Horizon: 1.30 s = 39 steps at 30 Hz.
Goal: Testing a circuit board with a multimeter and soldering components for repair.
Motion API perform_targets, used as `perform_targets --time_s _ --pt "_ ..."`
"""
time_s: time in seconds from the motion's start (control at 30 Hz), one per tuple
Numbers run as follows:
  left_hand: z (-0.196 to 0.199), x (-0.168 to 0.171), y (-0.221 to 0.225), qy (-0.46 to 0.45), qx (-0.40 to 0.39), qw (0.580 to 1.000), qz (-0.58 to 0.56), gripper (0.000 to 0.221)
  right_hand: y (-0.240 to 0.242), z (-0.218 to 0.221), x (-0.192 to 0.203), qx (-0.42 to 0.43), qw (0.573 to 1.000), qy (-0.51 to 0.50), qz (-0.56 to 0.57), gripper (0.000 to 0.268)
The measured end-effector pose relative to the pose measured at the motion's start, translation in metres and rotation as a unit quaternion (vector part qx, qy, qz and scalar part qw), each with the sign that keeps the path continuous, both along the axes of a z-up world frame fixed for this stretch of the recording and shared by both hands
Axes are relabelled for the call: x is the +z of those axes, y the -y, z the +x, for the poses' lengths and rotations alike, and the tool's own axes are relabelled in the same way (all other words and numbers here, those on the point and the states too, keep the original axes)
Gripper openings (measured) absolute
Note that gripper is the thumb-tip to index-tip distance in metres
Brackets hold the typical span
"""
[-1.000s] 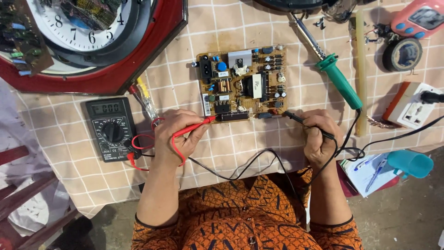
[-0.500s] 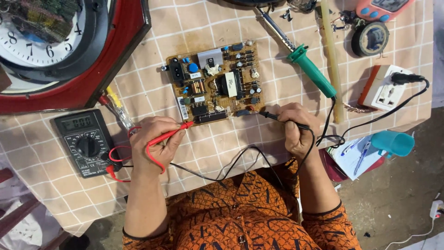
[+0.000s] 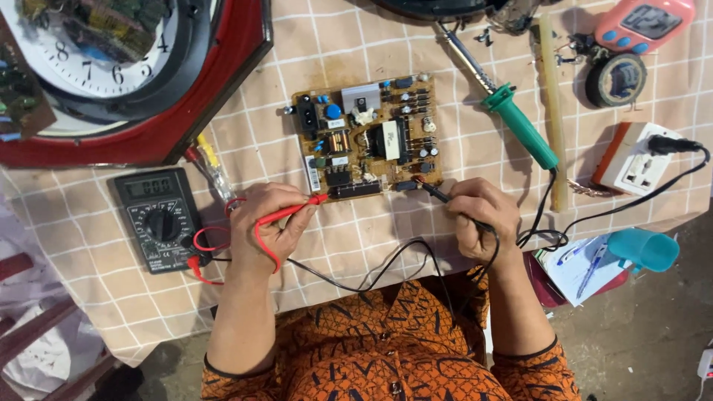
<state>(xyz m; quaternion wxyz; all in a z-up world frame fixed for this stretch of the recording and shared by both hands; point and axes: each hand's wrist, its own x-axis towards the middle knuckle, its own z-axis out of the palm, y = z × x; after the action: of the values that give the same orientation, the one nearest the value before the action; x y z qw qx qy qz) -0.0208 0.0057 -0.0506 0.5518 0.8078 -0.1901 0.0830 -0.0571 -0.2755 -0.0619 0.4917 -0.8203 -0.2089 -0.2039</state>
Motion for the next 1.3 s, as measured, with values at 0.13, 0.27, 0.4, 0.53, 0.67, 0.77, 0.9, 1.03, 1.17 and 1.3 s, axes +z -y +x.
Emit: perform_targets --time_s 0.13,0.27,0.4,0.53,0.67,0.77,0.9,1.03,1.17,1.3 --pt "-0.002 -0.004 -0.003 0.002 0.008 1.0 0.01 0.006 0.001 -0.002 -0.002 0.003 1.0 -0.005 -0.002 0.028" --pt "0.0 0.002 -0.003 -0.001 -0.008 1.0 0.004 0.006 0.003 -0.007 -0.007 0.0 1.0 -0.022 0.015 0.027" --pt "0.001 0.007 -0.002 0.007 -0.021 1.0 0.002 0.007 0.005 -0.008 -0.007 -0.014 0.999 -0.039 0.029 0.027" --pt "0.001 0.008 -0.001 -0.001 -0.023 1.0 -0.006 0.007 0.01 -0.01 -0.012 -0.011 0.998 -0.061 0.03 0.027" --pt "0.001 0.004 -0.001 -0.014 -0.021 0.999 -0.019 0.006 0.009 -0.007 -0.008 -0.007 0.997 -0.072 0.036 0.031" --pt "0.001 0.001 0.0 -0.016 -0.024 1.0 -0.011 0.005 0.008 -0.005 -0.008 0.001 0.997 -0.064 0.049 0.031" --pt "0.001 -0.006 -0.002 -0.013 -0.03 0.999 0.001 0.005 0.004 -0.001 -0.005 0.004 0.997 -0.058 0.058 0.03" --pt "0.002 -0.003 -0.003 -0.008 -0.034 0.999 -0.002 0.006 0.003 0.0 -0.002 0.013 0.996 -0.048 0.069 0.03" --pt "0.001 -0.002 -0.003 -0.016 -0.033 0.999 -0.004 0.007 0.005 -0.003 -0.002 0.034 0.997 -0.038 0.058 0.03" --pt "0.001 -0.001 -0.004 -0.018 -0.039 0.999 0.003 0.007 0.002 -0.002 0.002 0.031 0.998 -0.024 0.057 0.031"
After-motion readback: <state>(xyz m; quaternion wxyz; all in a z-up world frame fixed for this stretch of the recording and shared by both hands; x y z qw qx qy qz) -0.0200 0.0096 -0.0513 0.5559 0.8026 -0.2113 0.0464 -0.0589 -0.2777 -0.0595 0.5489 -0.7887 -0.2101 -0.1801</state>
